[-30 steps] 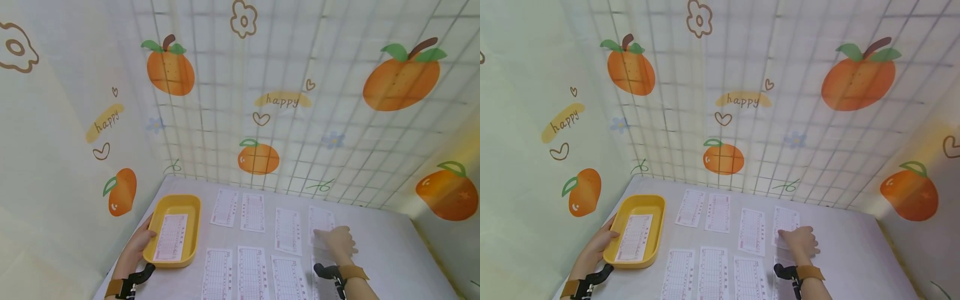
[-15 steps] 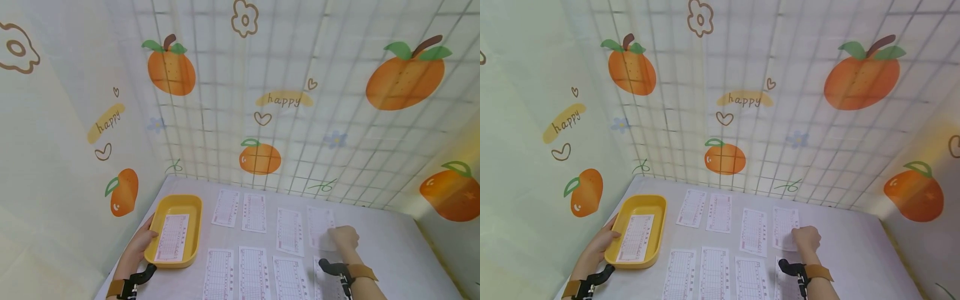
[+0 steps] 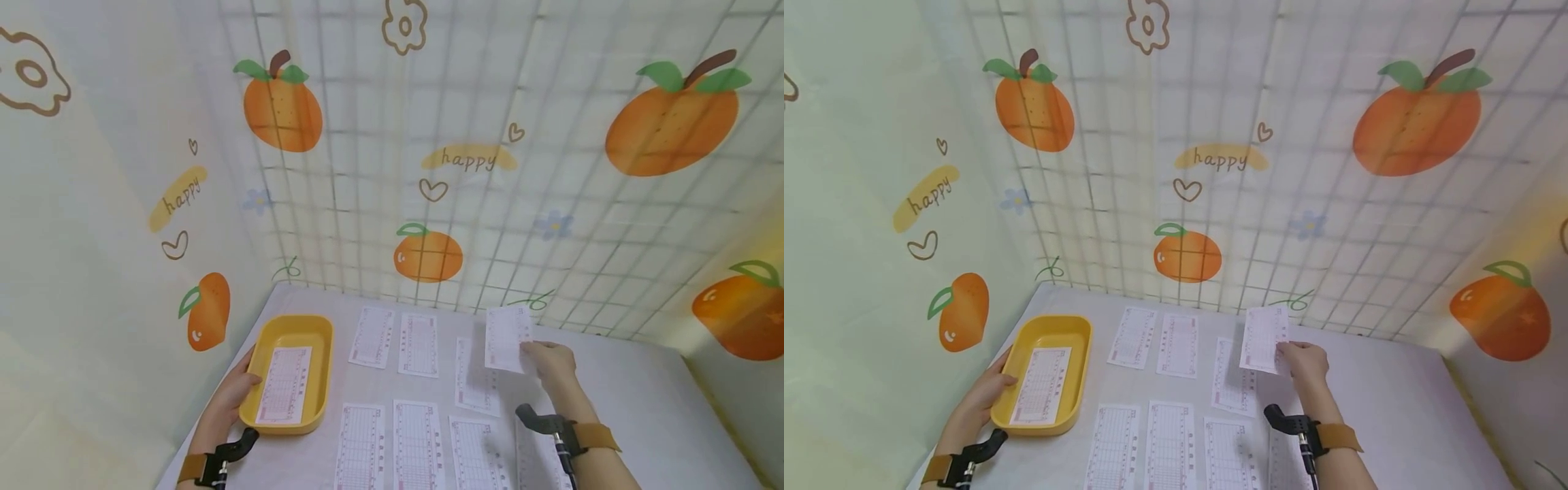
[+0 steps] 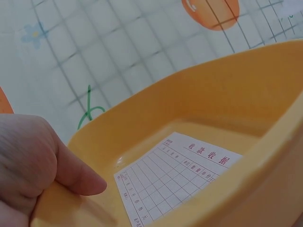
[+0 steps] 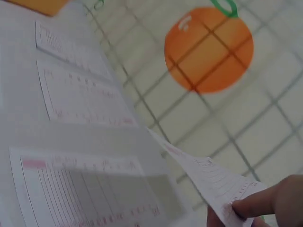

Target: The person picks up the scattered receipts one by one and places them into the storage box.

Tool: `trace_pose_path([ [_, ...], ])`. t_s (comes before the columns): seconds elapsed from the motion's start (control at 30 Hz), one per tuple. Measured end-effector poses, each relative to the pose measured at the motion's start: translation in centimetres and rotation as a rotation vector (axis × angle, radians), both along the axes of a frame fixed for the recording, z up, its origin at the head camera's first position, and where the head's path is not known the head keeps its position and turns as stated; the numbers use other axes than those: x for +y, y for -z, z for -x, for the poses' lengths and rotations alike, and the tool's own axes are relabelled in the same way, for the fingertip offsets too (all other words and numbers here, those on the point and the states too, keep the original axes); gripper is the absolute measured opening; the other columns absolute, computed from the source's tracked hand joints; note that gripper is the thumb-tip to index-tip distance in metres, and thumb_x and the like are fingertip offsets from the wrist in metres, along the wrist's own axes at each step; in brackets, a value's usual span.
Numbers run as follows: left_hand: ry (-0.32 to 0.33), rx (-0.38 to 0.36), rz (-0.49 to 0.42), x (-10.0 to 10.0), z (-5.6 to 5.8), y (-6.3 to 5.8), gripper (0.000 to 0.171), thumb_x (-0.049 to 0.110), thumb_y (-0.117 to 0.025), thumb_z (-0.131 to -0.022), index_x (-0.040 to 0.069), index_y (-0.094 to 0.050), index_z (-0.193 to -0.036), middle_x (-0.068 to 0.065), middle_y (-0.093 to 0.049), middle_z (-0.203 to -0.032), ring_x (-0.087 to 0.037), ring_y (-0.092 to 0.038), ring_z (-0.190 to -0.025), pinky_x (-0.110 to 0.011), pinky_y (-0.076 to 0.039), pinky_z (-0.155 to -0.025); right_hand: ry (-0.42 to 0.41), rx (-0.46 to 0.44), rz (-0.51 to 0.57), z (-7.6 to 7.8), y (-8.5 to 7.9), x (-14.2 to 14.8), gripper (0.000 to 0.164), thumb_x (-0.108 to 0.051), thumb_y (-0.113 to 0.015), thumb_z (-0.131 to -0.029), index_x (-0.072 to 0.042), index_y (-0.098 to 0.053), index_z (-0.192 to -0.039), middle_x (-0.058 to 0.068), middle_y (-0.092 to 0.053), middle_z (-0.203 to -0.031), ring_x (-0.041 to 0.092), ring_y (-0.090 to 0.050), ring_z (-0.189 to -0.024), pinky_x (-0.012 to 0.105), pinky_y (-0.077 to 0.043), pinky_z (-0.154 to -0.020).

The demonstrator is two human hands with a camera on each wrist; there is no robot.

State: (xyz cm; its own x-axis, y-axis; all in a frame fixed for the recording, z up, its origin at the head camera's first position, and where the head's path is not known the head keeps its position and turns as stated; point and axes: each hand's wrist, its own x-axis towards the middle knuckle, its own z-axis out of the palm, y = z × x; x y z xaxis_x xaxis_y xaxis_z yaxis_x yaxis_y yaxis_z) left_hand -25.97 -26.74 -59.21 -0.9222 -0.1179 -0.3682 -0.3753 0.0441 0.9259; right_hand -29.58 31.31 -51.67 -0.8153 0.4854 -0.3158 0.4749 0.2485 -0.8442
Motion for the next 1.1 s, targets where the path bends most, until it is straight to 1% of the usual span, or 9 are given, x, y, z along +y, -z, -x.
trace_pose_path([
  [0.17,-0.002,0.005,-0.015,0.2,0.0,0.1,0.081,-0.003,-0.04,-0.102,0.022,-0.01,-0.172,-0.021,-0.043,-0.158,-0.038,-0.046,-0.131,-0.044,-0.043,-0.114,-0.147,0.016,0.087,0.2,-1.3,-3.8,0.066,-0.023,-0.056,-0.104,0.018,-0.038,-0.153,0.037,-0.045,-0.153,0.05,-0.047,-0.142,0.057,-0.042,-0.119],
  [0.27,0.0,0.007,-0.024,0.2,0.1,0.2,0.081,-0.003,-0.039,-0.101,0.022,-0.01,-0.172,-0.021,-0.041,-0.159,-0.038,-0.045,-0.131,-0.049,-0.041,-0.117,-0.239,0.018,0.111,0.1,-1.8,-6.4,0.064,-0.026,-0.055,-0.106,0.015,-0.04,-0.153,0.034,-0.047,-0.152,0.049,-0.049,-0.141,0.057,-0.043,-0.117],
  [0.33,0.0,0.009,-0.025,0.3,0.1,0.2,0.08,-0.003,-0.039,-0.101,0.021,-0.011,-0.172,-0.021,-0.04,-0.16,-0.038,-0.044,-0.132,-0.05,-0.039,-0.119,-0.281,0.031,0.12,0.2,-2.3,-8.4,0.061,-0.025,-0.056,-0.105,0.015,-0.044,-0.15,0.033,-0.052,-0.148,0.045,-0.055,-0.135,0.054,-0.047,-0.113],
  [0.47,-0.004,0.003,-0.025,0.4,0.0,0.1,0.081,-0.004,-0.039,-0.1,0.021,-0.011,-0.172,-0.022,-0.04,-0.159,-0.04,-0.043,-0.133,-0.052,-0.037,-0.119,-0.322,0.073,0.134,0.5,-3.1,-12.8,0.051,-0.019,-0.061,-0.103,0.016,-0.055,-0.139,0.028,-0.062,-0.131,0.031,-0.065,-0.11,0.037,-0.057,-0.092],
  [0.53,-0.007,-0.003,-0.023,0.4,0.1,0.0,0.081,-0.004,-0.039,-0.1,0.022,-0.012,-0.172,-0.022,-0.04,-0.16,-0.04,-0.042,-0.133,-0.052,-0.037,-0.118,-0.335,0.09,0.138,0.6,-3.3,-15.2,0.045,-0.017,-0.065,-0.1,0.015,-0.06,-0.132,0.024,-0.066,-0.12,0.024,-0.066,-0.097,0.028,-0.057,-0.079],
  [0.63,-0.006,-0.009,-0.022,0.3,0.1,-0.2,0.081,-0.004,-0.038,-0.1,0.022,-0.012,-0.172,-0.022,-0.039,-0.162,-0.039,-0.042,-0.133,-0.051,-0.037,-0.118,-0.366,0.11,0.157,0.5,-3.4,-19.0,0.035,-0.014,-0.067,-0.098,0.012,-0.066,-0.121,0.018,-0.068,-0.107,0.018,-0.065,-0.086,0.023,-0.053,-0.067],
  [0.87,0.008,-0.003,-0.038,-0.2,0.2,-0.4,0.081,-0.005,-0.037,-0.1,0.021,-0.011,-0.172,-0.021,-0.035,-0.165,-0.04,-0.039,-0.135,-0.053,-0.034,-0.119,-0.442,0.161,0.158,-0.3,-2.7,-27.1,0.023,-0.01,-0.072,-0.092,0.008,-0.069,-0.107,0.015,-0.07,-0.098,0.018,-0.067,-0.08,0.026,-0.058,-0.067],
  [1.0,0.004,0.005,-0.041,-0.3,0.3,-0.2,0.081,-0.005,-0.038,-0.1,0.02,-0.011,-0.172,-0.022,-0.031,-0.168,-0.04,-0.037,-0.137,-0.059,-0.029,-0.124,-0.476,0.155,0.17,-1.0,-2.1,-30.5,0.02,-0.01,-0.072,-0.092,0.006,-0.069,-0.104,0.014,-0.07,-0.097,0.019,-0.068,-0.081,0.027,-0.058,-0.067],
  [1.1,0.006,0.008,-0.039,-0.2,0.4,-0.3,0.081,-0.005,-0.038,-0.1,0.021,-0.012,-0.172,-0.023,-0.028,-0.17,-0.041,-0.037,-0.138,-0.06,-0.03,-0.124,-0.482,0.152,0.143,-1.4,-1.8,-32.5,0.016,-0.009,-0.072,-0.091,0.004,-0.069,-0.101,0.014,-0.068,-0.096,0.019,-0.065,-0.082,0.026,-0.055,-0.066],
])
